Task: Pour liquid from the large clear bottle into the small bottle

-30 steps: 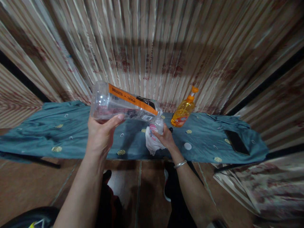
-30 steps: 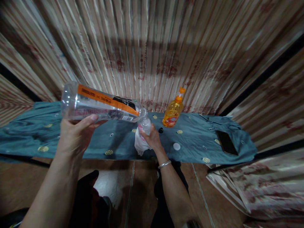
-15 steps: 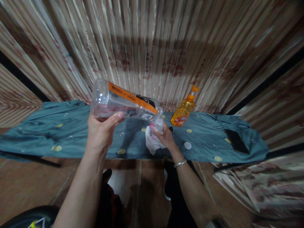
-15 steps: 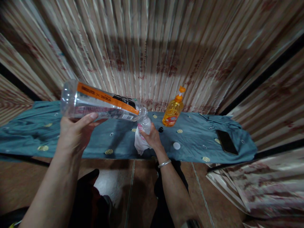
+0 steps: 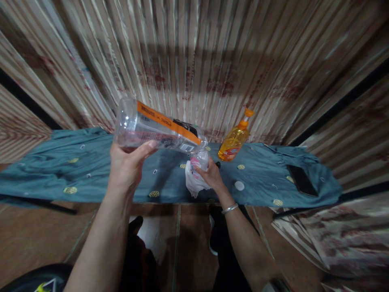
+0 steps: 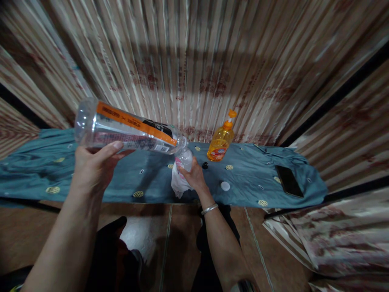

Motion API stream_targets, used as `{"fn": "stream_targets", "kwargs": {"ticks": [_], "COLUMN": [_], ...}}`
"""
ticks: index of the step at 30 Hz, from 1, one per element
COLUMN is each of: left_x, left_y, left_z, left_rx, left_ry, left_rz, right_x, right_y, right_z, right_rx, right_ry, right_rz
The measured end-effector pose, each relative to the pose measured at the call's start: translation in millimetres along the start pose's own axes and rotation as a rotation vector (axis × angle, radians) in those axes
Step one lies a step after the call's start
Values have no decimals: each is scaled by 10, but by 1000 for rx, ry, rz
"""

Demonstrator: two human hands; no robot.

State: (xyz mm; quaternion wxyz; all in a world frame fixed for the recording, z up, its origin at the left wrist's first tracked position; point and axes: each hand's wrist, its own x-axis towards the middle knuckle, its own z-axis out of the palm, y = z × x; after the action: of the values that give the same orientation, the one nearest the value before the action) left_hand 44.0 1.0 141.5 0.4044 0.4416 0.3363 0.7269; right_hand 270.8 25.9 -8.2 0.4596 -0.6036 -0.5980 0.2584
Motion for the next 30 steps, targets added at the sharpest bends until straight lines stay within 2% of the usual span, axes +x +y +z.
{"fn": "stream_targets", "kwargs": {"ticks": [30], "left_x": [58], "left_y": [6], "left_z": [-1], "left_rx": [20], "left_ry": [-18], "left_rz": [20], "right_x": [-9], "right_y": [-52], "right_z": [-22], "right_rx": [-27], "right_ry": [-11], "right_rz": [38]}}
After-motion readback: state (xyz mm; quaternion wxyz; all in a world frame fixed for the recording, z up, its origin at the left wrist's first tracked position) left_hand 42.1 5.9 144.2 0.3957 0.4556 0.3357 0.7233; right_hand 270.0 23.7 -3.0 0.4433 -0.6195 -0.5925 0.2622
